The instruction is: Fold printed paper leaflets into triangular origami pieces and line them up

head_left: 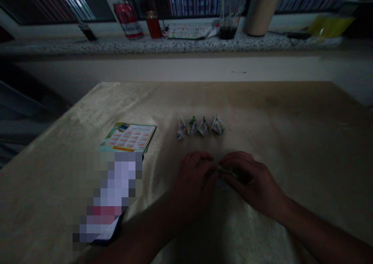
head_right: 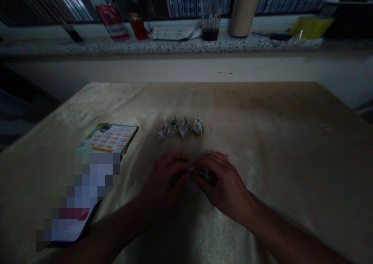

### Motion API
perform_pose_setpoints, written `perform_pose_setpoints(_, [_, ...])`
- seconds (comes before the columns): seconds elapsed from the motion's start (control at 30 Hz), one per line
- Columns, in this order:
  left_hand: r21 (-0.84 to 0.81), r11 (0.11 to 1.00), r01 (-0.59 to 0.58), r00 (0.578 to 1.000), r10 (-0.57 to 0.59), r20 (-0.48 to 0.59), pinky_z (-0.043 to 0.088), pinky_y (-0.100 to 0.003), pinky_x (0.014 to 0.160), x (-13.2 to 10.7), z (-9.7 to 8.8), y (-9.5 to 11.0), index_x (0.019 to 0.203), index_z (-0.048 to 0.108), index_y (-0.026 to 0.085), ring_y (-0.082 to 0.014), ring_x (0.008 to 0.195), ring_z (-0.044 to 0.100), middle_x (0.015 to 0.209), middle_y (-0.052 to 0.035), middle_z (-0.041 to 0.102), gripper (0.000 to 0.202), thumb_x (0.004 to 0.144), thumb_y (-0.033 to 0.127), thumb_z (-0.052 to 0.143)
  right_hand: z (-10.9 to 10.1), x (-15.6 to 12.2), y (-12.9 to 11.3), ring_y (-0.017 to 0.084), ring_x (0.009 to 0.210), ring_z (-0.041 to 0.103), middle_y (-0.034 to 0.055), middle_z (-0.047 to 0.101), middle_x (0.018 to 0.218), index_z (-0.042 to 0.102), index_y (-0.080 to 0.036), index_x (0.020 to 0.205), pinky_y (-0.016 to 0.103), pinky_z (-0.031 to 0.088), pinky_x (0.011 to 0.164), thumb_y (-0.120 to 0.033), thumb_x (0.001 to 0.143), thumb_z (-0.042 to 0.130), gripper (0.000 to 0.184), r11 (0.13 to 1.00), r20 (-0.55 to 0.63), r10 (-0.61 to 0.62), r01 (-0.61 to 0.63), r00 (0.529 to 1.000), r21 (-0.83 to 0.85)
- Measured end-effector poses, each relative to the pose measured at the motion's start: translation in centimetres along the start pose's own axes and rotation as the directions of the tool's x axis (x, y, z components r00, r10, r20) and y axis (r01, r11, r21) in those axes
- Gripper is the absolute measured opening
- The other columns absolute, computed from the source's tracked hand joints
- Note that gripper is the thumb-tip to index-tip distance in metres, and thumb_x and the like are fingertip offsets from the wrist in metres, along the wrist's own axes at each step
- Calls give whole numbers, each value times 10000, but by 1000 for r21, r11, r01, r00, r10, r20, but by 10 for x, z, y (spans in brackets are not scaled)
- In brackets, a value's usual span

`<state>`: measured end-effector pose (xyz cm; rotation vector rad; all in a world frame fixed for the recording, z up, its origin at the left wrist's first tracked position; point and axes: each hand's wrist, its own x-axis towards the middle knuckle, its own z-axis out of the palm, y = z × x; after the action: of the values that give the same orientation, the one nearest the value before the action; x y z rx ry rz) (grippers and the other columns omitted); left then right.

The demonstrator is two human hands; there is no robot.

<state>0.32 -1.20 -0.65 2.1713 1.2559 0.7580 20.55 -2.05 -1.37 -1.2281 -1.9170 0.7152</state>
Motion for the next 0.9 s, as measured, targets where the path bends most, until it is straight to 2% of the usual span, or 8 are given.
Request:
perform_pose_setpoints(0.03, [-71, 997, 26, 1000, -27, -15, 488, -423, 947, 0, -3, 1, 968, 682, 193, -243, 1049, 620, 1077, -82, 683, 102, 950, 190, 582, -1, -1, -2, 212, 841, 674, 63, 732, 947, 718, -197, 1011, 355, 546, 740, -251, 883, 735, 140, 996, 10, 68, -69, 998, 53])
perform_pose_setpoints(0.1, [-189, 979, 77, 997, -79, -5, 505, -387, 880, 1, -8, 4, 927, 680, 192, -220, 922, 639, 936, -52, 686, 114, 950, 235, 577, -3, -2, -7, 157, 633, 599, 24, 684, 766, 741, -189, 954, 275, 464, 548, -320, 887, 728, 148, 967, 64, 195, -202, 979, 153])
perform_pose_setpoints(0.17, [-286, 947, 148, 988, -152, 9, 504, -359, 845, 2, -12, 9, 898, 687, 190, -205, 869, 643, 900, -37, 691, 116, 928, 242, 587, -5, -3, -10, 120, 536, 496, -10, 586, 624, 738, -175, 801, 243, 378, 479, -376, 897, 709, 224, 923, 123, 263, -287, 957, 258])
perform_pose_setpoints(0.27, [-402, 886, 230, 971, -237, 32, 495, -319, 818, 2, -13, 15, 888, 709, 192, -186, 831, 648, 870, -17, 711, 107, 900, 248, 619, -7, -4, -13, 100, 531, 420, -22, 506, 583, 704, -160, 679, 231, 341, 475, -426, 884, 719, 336, 857, 144, 306, -338, 941, 389])
perform_pose_setpoints(0.43, [-532, 767, 359, 933, -306, 188, 490, -295, 767, 0, -10, 19, 910, 756, 185, -193, 815, 667, 848, -16, 750, 123, 835, 270, 707, -10, -7, -13, 97, 542, 408, -20, 521, 588, 744, -167, 715, 234, 324, 490, -361, 850, 773, 238, 785, 184, 318, -367, 930, 499])
perform_pose_setpoints(0.67, [-628, 607, 488, 873, -346, 344, 461, -273, 671, 2, -13, 15, 846, 774, 169, -172, 734, 645, 787, -22, 741, 134, 804, 295, 756, -11, -6, -11, 115, 594, 481, -6, 555, 615, 738, -176, 665, 239, 410, 561, -436, 827, 789, 310, 628, 287, 364, -461, 886, 627])
perform_pose_setpoints(0.83, [-617, 589, 522, 853, -348, 390, 461, -284, 651, 4, -16, 11, 855, 787, 156, -174, 702, 644, 780, -41, 747, 167, 787, 307, 764, -14, -5, -10, 111, 608, 475, 1, 566, 648, 750, -168, 686, 235, 413, 573, -433, 887, 734, 332, 668, 304, 316, -438, 899, 601])
perform_pose_setpoints(0.9, [-615, 592, 521, 853, -342, 394, 470, -296, 656, 4, -16, 11, 857, 789, 152, -182, 702, 647, 783, -51, 749, 192, 778, 325, 767, -15, -5, -10, 111, 608, 478, -2, 559, 637, 756, -166, 683, 238, 416, 583, -429, 891, 730, 336, 647, 319, 311, -445, 895, 619])
